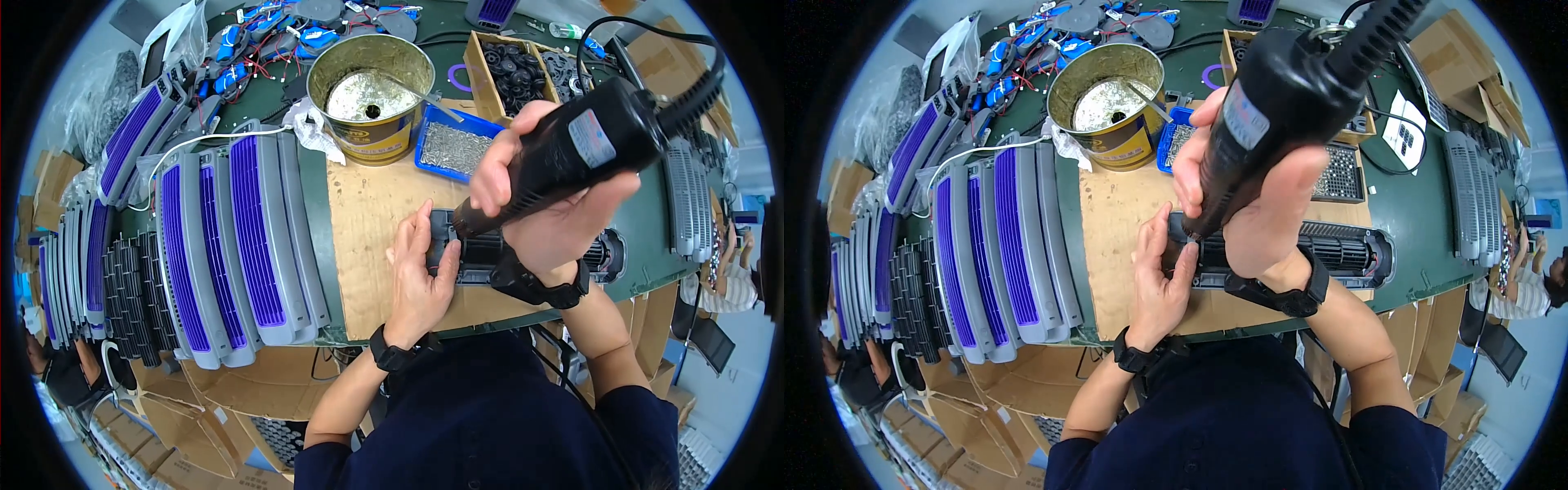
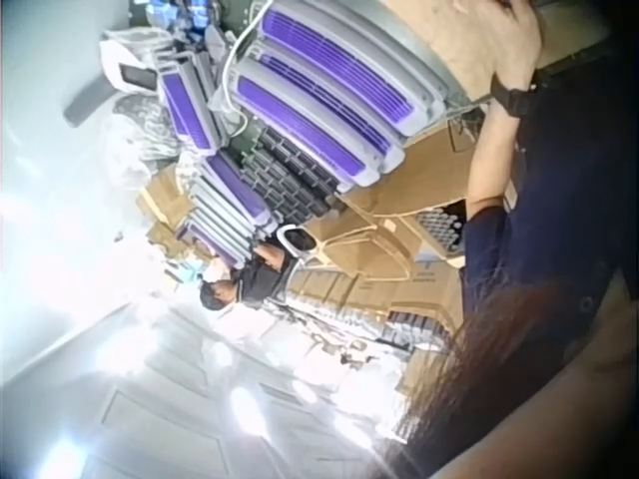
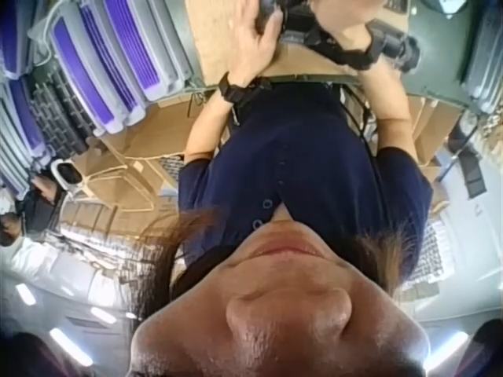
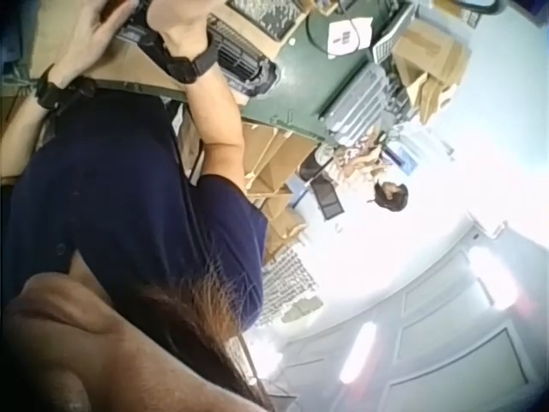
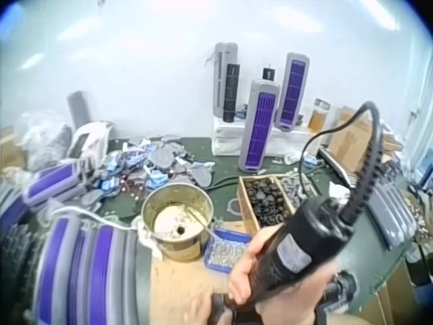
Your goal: Assembling components of a portable heater using an electric screwdriver.
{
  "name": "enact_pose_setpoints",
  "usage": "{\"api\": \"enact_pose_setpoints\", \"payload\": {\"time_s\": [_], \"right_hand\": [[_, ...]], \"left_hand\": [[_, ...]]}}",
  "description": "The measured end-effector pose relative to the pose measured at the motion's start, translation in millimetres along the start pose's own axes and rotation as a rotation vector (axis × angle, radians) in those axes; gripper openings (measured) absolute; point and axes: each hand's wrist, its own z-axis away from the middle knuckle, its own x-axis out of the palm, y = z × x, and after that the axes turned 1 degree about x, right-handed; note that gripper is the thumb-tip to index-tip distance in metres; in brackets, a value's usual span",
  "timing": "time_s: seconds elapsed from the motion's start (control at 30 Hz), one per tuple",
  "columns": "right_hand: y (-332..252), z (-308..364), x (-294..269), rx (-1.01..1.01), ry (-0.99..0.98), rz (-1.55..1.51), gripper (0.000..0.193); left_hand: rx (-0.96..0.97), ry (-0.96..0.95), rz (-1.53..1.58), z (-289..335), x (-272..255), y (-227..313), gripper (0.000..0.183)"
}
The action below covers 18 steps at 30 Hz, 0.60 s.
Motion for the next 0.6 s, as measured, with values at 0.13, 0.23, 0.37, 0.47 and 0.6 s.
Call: {"api": "enact_pose_setpoints", "payload": {"time_s": [0.13,0.23,0.37,0.47,0.6], "right_hand": [[2,0,5,0.029,0.007,0.142,0.095],[-1,0,6,0.095,-0.024,0.177,0.096],[-2,-1,5,0.144,-0.036,0.159,0.097],[-1,1,9,0.146,-0.066,0.147,0.097],[0,2,5,0.111,-0.029,0.145,0.097]], "left_hand": [[0.035,0.017,-0.029,0,2,-5,0.056],[0.023,0.013,-0.022,1,3,-5,0.056],[0.006,0.003,-0.052,-1,1,3,0.044],[0.064,0.019,-0.069,1,2,-6,0.055],[0.058,0.017,0.034,1,4,-8,0.058]]}}
